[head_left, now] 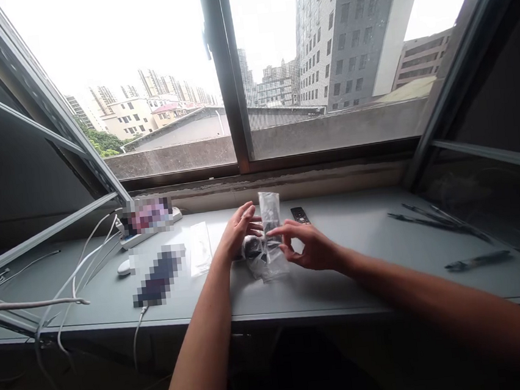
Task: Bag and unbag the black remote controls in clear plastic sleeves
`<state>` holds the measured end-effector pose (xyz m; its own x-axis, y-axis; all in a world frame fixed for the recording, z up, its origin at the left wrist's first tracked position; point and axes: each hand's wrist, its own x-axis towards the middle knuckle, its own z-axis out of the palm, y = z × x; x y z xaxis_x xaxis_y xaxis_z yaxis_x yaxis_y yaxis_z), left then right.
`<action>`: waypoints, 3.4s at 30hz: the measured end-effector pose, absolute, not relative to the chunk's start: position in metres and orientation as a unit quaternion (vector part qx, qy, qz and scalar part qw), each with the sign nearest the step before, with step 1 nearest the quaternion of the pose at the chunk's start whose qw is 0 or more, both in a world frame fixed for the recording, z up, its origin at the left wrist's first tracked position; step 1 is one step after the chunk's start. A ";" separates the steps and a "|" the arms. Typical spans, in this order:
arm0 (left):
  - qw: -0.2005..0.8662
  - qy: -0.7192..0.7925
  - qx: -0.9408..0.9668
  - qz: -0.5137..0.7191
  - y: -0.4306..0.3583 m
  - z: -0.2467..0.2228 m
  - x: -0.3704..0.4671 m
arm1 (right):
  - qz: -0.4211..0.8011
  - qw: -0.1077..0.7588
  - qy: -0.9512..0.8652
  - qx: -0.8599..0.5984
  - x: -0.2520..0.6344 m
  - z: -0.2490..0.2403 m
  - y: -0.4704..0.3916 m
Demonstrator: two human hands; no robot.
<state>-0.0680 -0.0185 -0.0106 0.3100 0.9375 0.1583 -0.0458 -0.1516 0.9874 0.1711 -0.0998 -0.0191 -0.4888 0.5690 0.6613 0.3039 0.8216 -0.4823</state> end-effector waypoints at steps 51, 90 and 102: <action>0.630 0.306 0.586 0.407 -0.030 0.002 -0.072 | 0.790 0.316 -0.465 -0.242 0.153 -0.017 -0.104; 0.542 0.354 0.628 0.432 -0.029 0.001 -0.072 | 0.786 0.288 -0.474 -0.272 0.154 -0.016 -0.102; 0.515 0.371 0.626 0.454 -0.015 -0.012 -0.074 | 0.775 0.317 -0.478 -0.265 0.154 -0.019 -0.101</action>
